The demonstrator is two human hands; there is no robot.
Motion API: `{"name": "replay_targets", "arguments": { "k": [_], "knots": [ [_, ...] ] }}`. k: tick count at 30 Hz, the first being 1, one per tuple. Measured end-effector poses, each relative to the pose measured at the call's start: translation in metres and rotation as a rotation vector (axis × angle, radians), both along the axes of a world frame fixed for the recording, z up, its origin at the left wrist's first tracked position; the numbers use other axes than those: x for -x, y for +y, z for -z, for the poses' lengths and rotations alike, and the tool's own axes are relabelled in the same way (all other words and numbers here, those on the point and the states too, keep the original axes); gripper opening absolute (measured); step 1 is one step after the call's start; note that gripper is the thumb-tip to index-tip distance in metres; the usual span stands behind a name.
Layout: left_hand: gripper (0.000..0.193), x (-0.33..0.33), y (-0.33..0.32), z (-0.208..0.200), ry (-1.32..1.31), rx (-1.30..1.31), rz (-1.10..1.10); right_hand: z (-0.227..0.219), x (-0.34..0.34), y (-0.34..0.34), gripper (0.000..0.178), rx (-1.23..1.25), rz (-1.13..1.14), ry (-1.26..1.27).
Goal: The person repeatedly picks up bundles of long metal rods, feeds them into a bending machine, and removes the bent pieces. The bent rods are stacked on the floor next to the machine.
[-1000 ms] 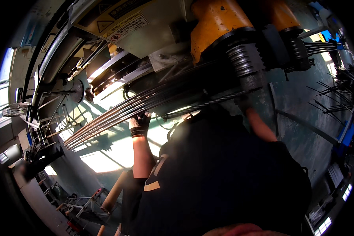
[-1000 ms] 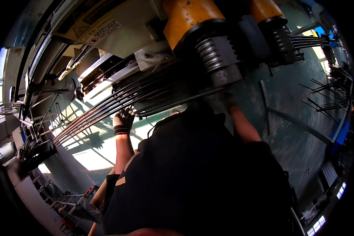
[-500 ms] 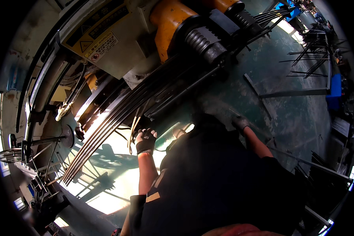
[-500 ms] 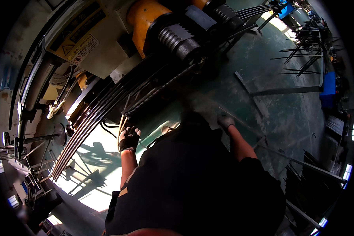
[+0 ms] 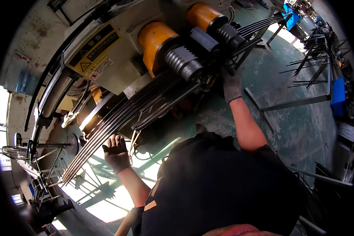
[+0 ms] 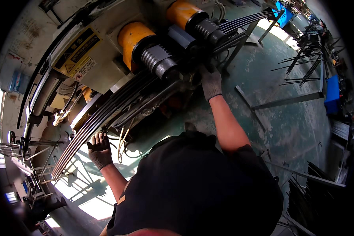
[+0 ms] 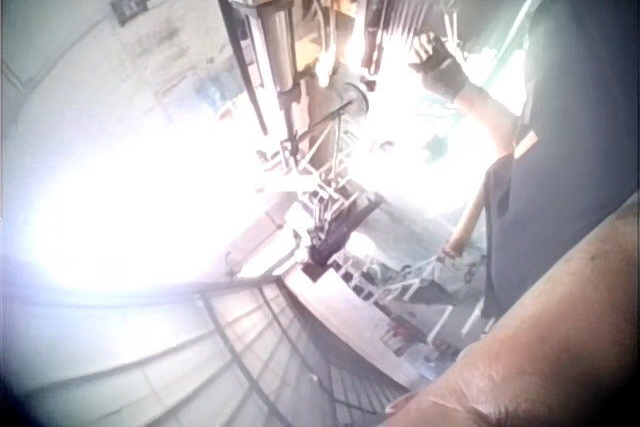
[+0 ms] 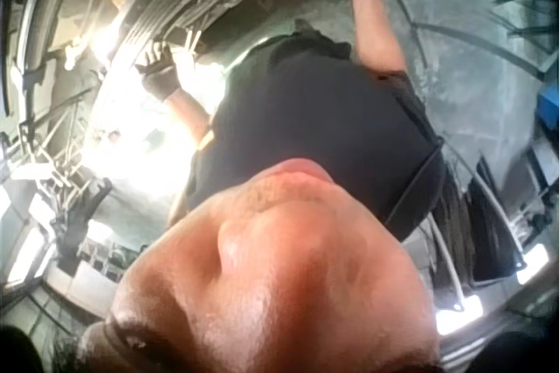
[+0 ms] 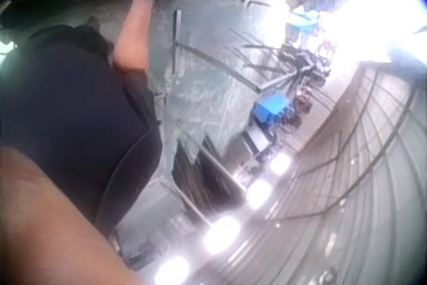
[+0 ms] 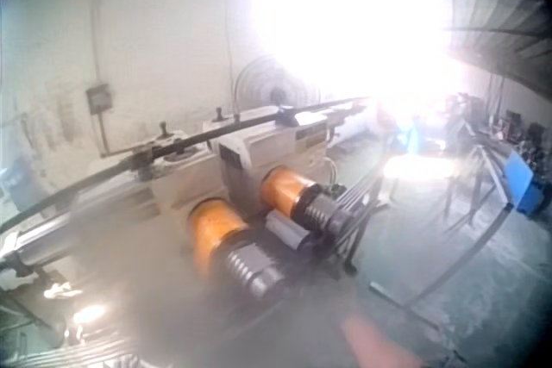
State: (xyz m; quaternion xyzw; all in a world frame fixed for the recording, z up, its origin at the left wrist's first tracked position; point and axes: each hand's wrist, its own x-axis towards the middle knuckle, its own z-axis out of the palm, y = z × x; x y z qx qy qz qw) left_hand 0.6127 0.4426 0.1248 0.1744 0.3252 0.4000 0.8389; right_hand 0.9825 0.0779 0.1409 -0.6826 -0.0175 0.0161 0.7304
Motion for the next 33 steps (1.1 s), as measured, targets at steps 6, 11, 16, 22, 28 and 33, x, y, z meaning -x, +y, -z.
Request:
{"name": "replay_targets", "arguments": {
  "k": [6, 11, 16, 22, 28, 33],
  "knots": [
    [0.054, -0.005, 0.005, -0.073, -0.340, -0.335, -0.010, -0.037, -0.023, 0.023, 0.040, -0.280, 0.048, 0.064],
    [0.066, -0.012, 0.024, -0.170, -0.387, -0.608, 0.022, -0.052, -0.046, 0.036, 0.036, -0.416, 0.017, 0.258],
    [0.064, -0.086, 0.000, -0.268, -0.077, -0.981, -0.108, -0.018, -0.094, 0.046, 0.025, -0.511, 0.035, 0.235],
    [0.050, -0.162, -0.060, -0.323, 0.118, -1.265, -0.157, -0.007, -0.127, 0.053, 0.029, -0.485, -0.021, 0.407],
    [0.050, -0.228, -0.078, -0.341, 0.358, -1.586, 0.139, -0.013, -0.119, 0.038, 0.040, 0.096, -0.038, 0.009],
    [0.041, -0.276, -0.076, -0.356, 0.496, -2.311, 0.078, -0.004, -0.121, 0.041, 0.041, -0.022, -0.097, 0.031]
  ]
}}
